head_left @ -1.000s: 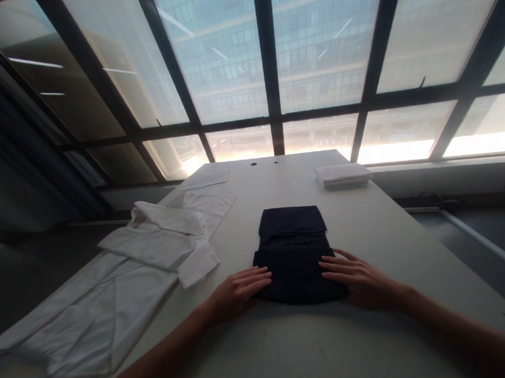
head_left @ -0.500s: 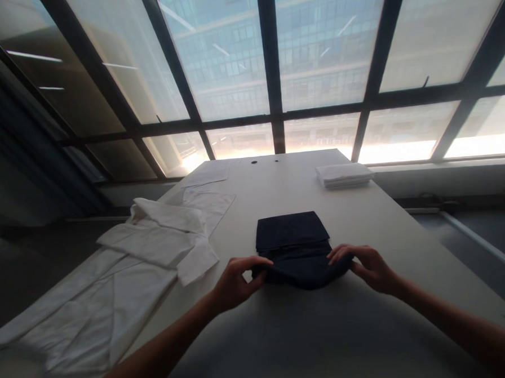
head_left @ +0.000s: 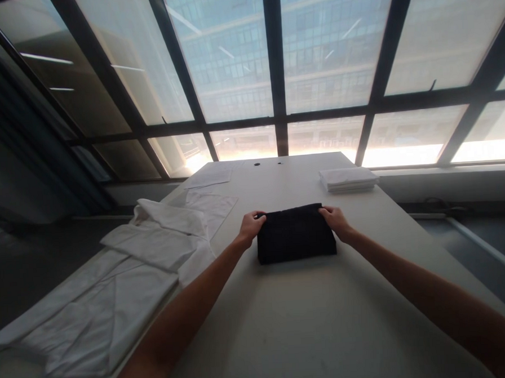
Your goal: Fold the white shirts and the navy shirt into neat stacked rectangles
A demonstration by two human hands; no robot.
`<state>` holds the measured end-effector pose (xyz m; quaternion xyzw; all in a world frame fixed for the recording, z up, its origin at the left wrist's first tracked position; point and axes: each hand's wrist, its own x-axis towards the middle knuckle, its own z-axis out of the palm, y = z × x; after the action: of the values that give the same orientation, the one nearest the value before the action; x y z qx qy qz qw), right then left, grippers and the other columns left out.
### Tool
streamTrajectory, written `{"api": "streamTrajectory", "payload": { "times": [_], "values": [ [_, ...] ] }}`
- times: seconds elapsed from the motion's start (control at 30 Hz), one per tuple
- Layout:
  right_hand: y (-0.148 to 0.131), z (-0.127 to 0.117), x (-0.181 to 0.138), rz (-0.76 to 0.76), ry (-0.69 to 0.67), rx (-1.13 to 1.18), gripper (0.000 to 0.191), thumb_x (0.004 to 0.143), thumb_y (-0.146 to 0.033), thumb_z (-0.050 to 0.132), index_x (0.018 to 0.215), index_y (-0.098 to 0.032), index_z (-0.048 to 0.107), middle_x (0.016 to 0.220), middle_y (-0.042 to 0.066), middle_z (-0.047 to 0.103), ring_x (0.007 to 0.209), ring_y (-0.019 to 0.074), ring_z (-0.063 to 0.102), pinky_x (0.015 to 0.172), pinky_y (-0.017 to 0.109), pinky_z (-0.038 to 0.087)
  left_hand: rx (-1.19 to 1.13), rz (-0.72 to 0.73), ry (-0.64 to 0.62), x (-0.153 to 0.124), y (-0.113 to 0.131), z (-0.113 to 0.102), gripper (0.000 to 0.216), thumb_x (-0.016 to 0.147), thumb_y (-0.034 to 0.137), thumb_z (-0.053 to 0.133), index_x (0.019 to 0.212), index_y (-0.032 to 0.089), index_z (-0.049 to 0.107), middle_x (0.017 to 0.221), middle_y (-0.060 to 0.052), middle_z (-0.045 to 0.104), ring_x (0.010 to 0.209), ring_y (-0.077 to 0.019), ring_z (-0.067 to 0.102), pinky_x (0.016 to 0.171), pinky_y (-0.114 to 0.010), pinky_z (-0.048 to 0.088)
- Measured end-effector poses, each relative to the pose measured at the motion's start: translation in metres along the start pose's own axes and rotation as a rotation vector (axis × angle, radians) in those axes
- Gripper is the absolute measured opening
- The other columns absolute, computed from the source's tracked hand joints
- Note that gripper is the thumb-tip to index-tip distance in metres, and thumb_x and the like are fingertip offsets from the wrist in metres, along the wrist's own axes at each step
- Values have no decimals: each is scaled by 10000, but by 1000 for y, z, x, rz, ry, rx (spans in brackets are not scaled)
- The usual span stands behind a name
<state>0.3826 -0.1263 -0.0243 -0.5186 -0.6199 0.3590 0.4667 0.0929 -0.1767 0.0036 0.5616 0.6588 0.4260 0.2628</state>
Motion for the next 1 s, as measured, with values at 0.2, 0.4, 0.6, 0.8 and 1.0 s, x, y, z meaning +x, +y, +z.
{"api": "streamTrajectory", "payload": {
  "times": [0.2,0.4,0.6,0.8,1.0],
  "values": [
    [27,15,16,44,-20,-112,265,740,-316,597,809,-101,737,698,70,709,662,201,640,611,271,472,236,23,-70,22,-27,11,180,808,201,660,935,125,762,957,-113,751,917,-217,679,858,-288,492],
    [30,13,16,40,-56,-305,560,770,-311,654,1269,-59,620,1124,184,713,977,259,685,839,320,524,365,67,-221,37,-21,12,221,843,314,664,898,133,777,947,-106,756,929,-227,681,836,-268,480],
    [29,14,10,27,-46,-568,593,845,-336,604,1378,-86,532,1244,210,658,1137,333,629,986,437,463,477,78,-313,46,-16,11,250,870,332,623,911,137,775,957,-102,759,908,-208,677,780,-241,470],
    [31,-4,10,18,-49,-480,484,930,-366,495,1285,-54,600,1328,222,607,1255,298,558,1062,383,403,618,75,-344,50,-14,12,348,886,431,593,795,142,765,851,-127,746,842,-234,676,732,-262,453],
    [34,-21,-25,50,-181,-386,672,821,-381,669,1400,-80,503,917,111,717,856,235,677,794,327,507,681,52,-314,46,-15,14,372,871,480,589,820,153,758,869,-126,738,870,-233,671,721,-258,443]
  ]
}}
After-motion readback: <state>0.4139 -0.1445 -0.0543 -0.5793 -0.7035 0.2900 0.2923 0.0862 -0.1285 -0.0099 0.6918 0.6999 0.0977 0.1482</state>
